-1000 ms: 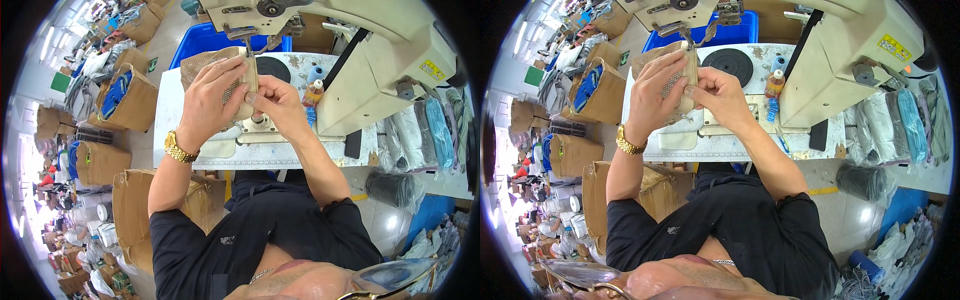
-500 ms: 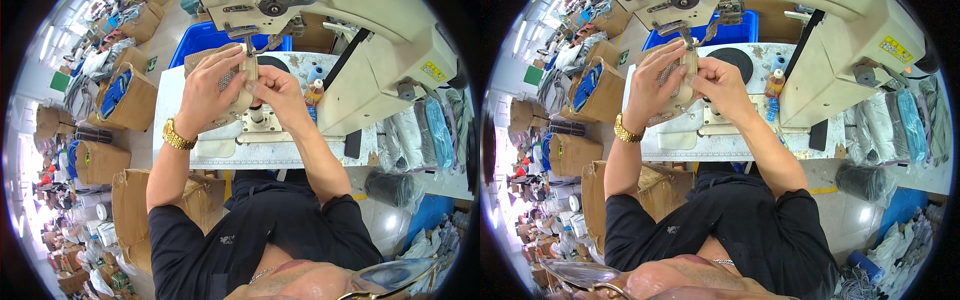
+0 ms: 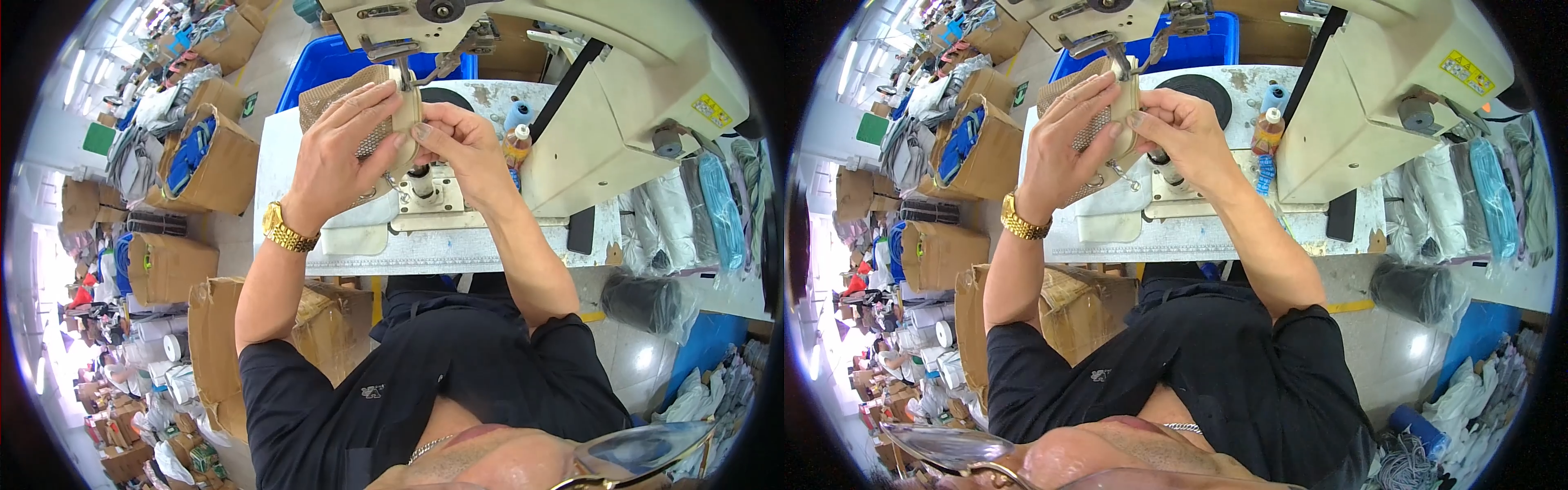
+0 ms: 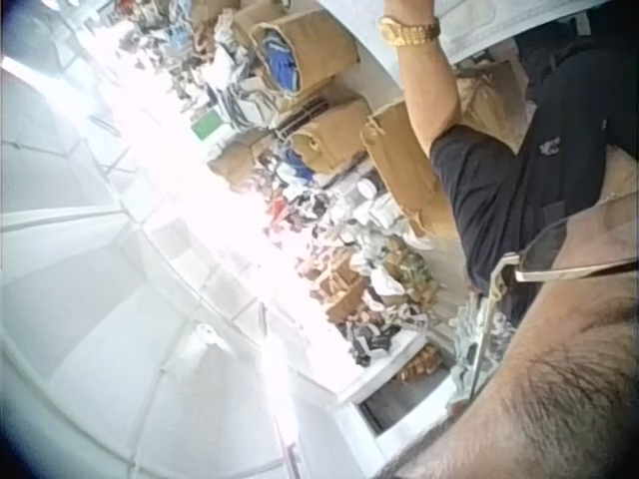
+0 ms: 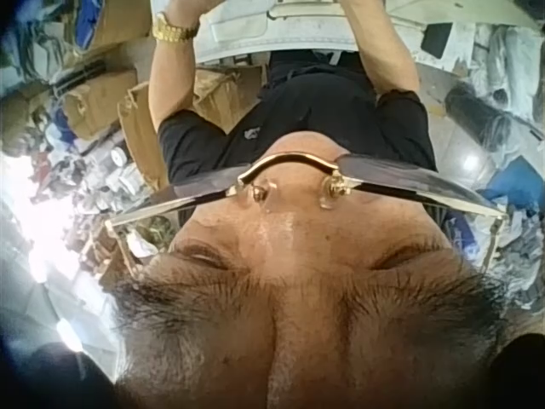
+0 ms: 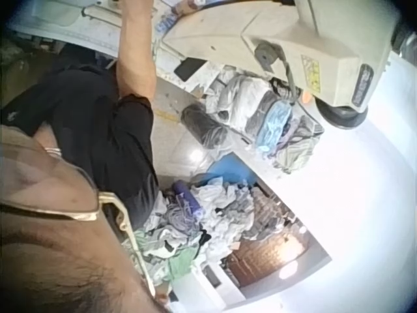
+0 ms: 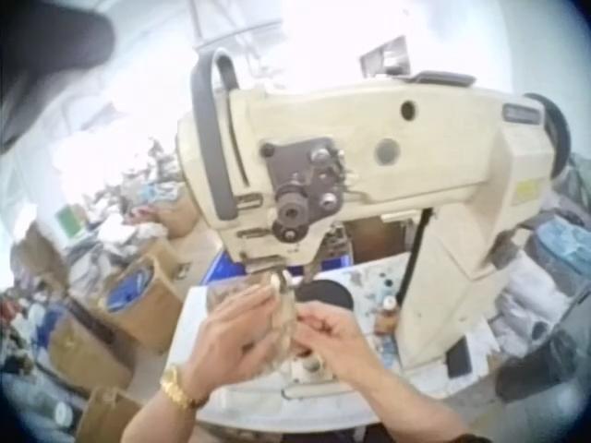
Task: Sewing together mesh and fabric components using an industrial sewing machine.
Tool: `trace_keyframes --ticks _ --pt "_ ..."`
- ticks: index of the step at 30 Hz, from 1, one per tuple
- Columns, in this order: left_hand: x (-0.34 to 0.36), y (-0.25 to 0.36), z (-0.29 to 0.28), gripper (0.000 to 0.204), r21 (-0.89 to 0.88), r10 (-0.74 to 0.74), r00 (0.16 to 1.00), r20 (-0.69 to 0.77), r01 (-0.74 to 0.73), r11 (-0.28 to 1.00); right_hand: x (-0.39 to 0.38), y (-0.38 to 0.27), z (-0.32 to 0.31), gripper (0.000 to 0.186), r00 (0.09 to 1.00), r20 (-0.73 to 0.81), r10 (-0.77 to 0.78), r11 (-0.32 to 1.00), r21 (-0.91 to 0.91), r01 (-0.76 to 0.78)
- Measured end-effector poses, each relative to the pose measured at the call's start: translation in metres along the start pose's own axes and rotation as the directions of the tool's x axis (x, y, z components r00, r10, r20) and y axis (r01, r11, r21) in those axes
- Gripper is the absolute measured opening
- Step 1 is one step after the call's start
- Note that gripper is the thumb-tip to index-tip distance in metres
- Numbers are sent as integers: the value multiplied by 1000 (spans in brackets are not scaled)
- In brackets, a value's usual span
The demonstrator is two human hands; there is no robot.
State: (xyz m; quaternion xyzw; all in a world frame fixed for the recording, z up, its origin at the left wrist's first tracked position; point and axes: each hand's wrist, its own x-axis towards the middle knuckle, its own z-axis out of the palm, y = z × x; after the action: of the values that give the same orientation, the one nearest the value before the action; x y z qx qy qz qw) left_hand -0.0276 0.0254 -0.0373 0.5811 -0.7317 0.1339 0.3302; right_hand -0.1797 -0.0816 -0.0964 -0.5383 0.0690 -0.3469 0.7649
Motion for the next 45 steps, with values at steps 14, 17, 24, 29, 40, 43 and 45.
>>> trace_keyframes --ticks 14,17,24,29,40,43,45 --pt "12 -20 5 39 -129 -32 999 -10 30 991 7 2 -3 24 998 -32 -46 999 -28 46" --pt "13 -26 3 42 -173 -31 999 14 33 984 7 3 -3 25 999 -20 -38 999 -27 38" --pt "17 -33 4 44 -275 -43 997 57 57 960 8 5 0 25 998 -34 -54 999 6 54" --pt "16 -30 3 44 -286 -86 993 76 105 952 8 8 3 30 997 -54 -58 997 43 60" --pt "20 -38 7 40 -325 -183 974 135 218 920 14 10 12 44 969 -209 -130 988 -114 108" --pt "21 -40 8 39 -370 -236 951 198 296 881 16 9 13 44 972 -193 -136 981 -162 105" --pt "16 -43 13 40 -329 -215 959 185 266 906 13 9 16 44 969 -195 -149 973 -202 109"
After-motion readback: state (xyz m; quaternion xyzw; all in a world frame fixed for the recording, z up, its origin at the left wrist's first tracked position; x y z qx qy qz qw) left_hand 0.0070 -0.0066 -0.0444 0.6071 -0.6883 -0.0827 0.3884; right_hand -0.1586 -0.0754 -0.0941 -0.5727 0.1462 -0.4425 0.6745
